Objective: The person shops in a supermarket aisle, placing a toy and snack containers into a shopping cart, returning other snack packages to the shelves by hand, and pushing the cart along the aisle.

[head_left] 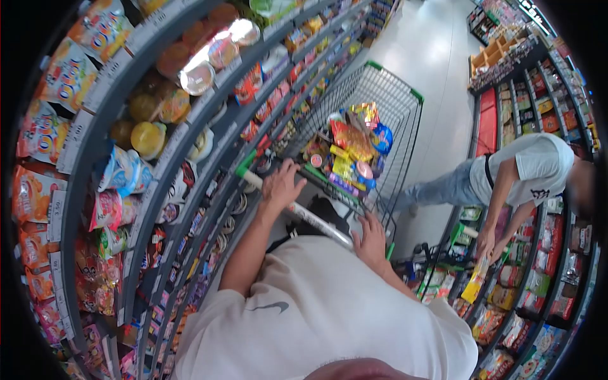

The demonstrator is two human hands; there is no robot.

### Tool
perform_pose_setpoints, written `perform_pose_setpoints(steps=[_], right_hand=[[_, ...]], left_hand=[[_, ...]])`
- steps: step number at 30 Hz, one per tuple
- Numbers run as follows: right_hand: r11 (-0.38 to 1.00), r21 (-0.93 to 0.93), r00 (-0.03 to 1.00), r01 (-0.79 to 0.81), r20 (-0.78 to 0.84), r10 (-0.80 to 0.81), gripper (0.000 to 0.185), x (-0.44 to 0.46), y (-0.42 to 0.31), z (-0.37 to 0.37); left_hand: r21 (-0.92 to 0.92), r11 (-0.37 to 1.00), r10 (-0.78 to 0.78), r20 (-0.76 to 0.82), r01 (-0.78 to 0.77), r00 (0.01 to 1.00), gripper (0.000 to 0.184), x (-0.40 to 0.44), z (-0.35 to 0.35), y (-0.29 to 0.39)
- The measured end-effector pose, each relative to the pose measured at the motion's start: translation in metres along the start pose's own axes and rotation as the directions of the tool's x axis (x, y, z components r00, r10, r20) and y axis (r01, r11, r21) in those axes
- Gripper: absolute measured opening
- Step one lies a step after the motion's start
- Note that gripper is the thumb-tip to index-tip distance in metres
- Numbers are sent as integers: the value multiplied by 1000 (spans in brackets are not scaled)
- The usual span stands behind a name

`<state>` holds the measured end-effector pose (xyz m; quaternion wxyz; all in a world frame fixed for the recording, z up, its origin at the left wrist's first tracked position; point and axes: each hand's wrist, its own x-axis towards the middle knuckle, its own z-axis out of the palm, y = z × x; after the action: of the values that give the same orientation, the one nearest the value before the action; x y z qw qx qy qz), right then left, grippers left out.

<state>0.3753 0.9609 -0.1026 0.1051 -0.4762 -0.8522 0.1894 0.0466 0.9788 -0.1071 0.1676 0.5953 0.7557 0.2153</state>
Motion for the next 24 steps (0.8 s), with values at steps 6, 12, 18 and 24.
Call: perform_pose_setpoints(steps=[6, 12, 18, 24], right_hand=[[1000, -15, 1000, -10, 0, 10, 47, -2, 4, -5], [999, 7, 999, -39, 0, 39, 48, 1, 3, -11], [999, 16, 999, -41, -24, 41, 47, 11, 5, -11], [999, 28, 999, -36, -38, 37, 47, 21, 10, -12]], left_hand=[[-39, 999, -4, -5, 4, 1000, 43, -5, 2, 7], [-44, 999, -32, 5, 32, 999, 42, 0, 2, 11], [-21, 999, -29, -11, 29, 1000, 42, 9, 1, 13], [-10, 1000, -12, -10, 12, 1000, 42, 20, 3, 11]])
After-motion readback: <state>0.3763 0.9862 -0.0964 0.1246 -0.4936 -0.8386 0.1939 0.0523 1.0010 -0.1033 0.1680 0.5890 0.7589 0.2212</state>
